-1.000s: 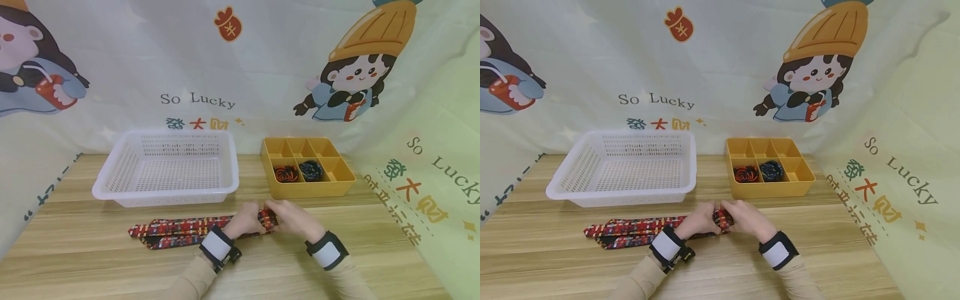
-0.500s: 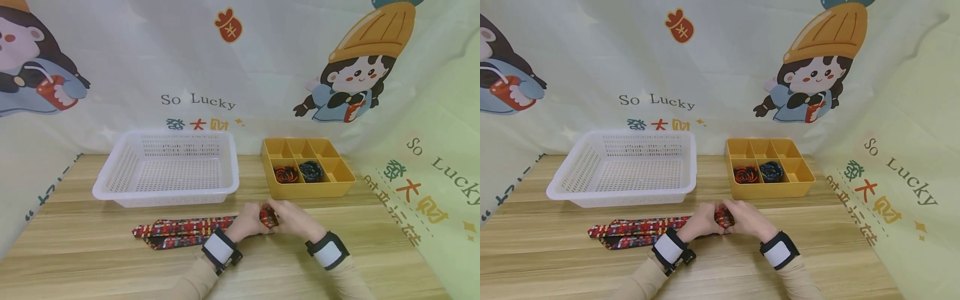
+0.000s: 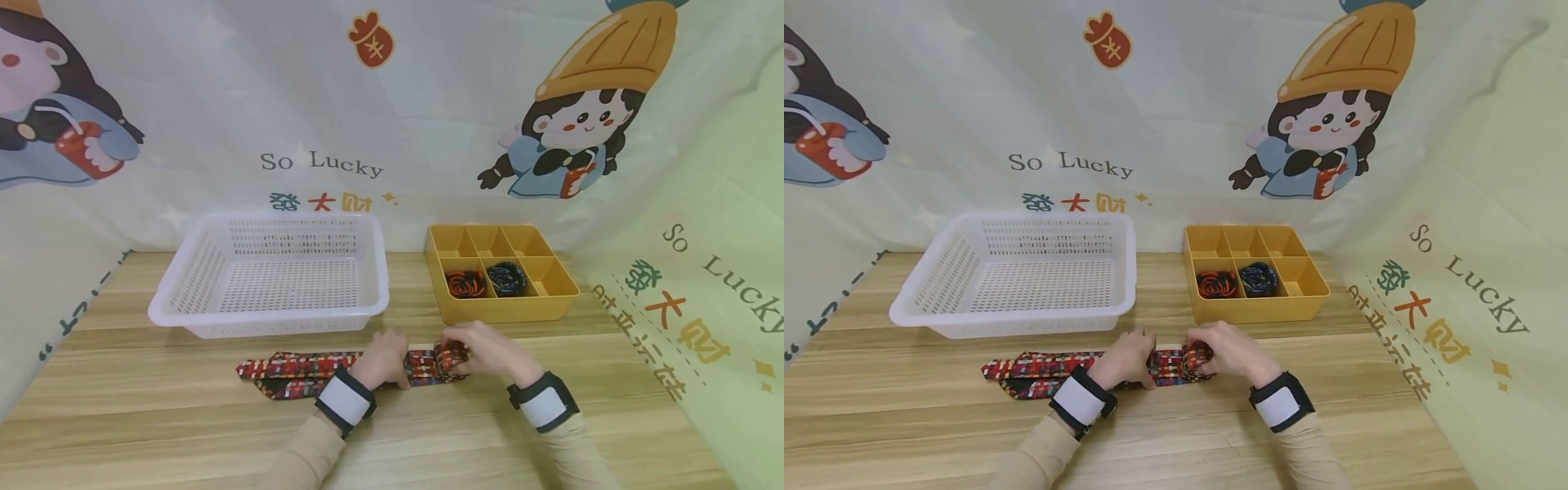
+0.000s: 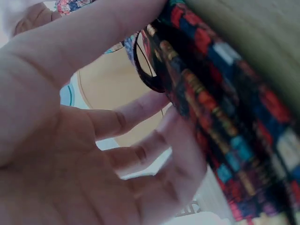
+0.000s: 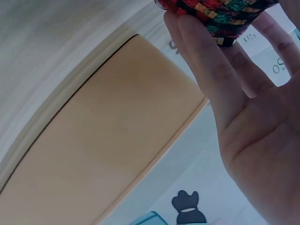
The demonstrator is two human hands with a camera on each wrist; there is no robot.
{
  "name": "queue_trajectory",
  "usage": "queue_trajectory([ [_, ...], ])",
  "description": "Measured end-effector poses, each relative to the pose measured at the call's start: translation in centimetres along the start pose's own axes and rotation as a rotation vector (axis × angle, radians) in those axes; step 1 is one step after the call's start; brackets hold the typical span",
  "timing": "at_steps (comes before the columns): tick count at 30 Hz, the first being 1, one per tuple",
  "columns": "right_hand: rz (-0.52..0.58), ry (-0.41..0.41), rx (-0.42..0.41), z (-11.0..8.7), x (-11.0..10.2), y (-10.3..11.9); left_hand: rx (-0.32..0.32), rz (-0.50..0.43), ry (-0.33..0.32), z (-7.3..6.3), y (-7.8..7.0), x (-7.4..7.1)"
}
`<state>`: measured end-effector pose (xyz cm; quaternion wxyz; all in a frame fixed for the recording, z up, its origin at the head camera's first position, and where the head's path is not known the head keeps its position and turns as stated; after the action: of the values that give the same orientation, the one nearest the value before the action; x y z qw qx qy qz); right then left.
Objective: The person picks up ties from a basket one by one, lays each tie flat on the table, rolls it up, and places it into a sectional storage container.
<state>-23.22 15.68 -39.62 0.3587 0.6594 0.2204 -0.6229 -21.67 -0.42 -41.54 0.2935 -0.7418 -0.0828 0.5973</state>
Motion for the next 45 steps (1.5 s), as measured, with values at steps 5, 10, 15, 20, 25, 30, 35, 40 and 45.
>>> queue_trajectory([
  [5, -0.108, 0.006, 0.024, 0.0, -0.2, 0.8, -0.004, -0.051, 0.028, 0.1, 0.0, 0.2],
  [10, -0.271, -0.037, 0.010, 0.3, 0.1, 2.3, 0.046, 0.004, 0.024, 0.1, -0.7, 0.3],
  [15, -0.355, -0.137, -0.035, 0.6, 0.7, 3.2, 0.204, -0.142, -0.071, 0.5, -2.4, 0.7],
  [20, -0.317, -0.155, -0.014, 0.7, 1.1, 2.8, 0.228, -0.300, -0.129, 0.9, -2.3, 1.0],
  [25, 0.008, -0.023, 0.039, 0.3, 0.6, 1.3, 0.165, -0.319, -0.100, 1.0, -2.0, 1.0],
  [30, 0.213, 0.024, -0.036, -0.2, 0.1, -0.1, 0.111, -0.310, -0.067, 1.0, -1.6, 0.9],
  [35, 0.158, 0.005, -0.145, 0.1, 0.4, -0.1, 0.106, -0.270, -0.046, 0.9, -1.4, 0.7],
  [40, 0.039, -0.035, -0.116, 0.5, 0.1, 1.1, 0.155, -0.170, -0.027, 0.6, -1.9, 0.4],
  [45, -0.066, -0.023, -0.045, 0.6, 0.2, 2.2, 0.161, -0.193, -0.034, 0.8, -2.1, 0.9],
])
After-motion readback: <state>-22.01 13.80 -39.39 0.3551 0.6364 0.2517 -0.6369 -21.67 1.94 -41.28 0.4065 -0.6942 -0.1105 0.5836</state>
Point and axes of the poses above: each hand's wrist, its own z-axis towards the middle knuckle, its own x-axis out of the palm, y = z × x, the point moved 4 cm from there along z, towards the middle knuckle, and after that the axes turned 9 degrees about -z, right-handed, at the moved point
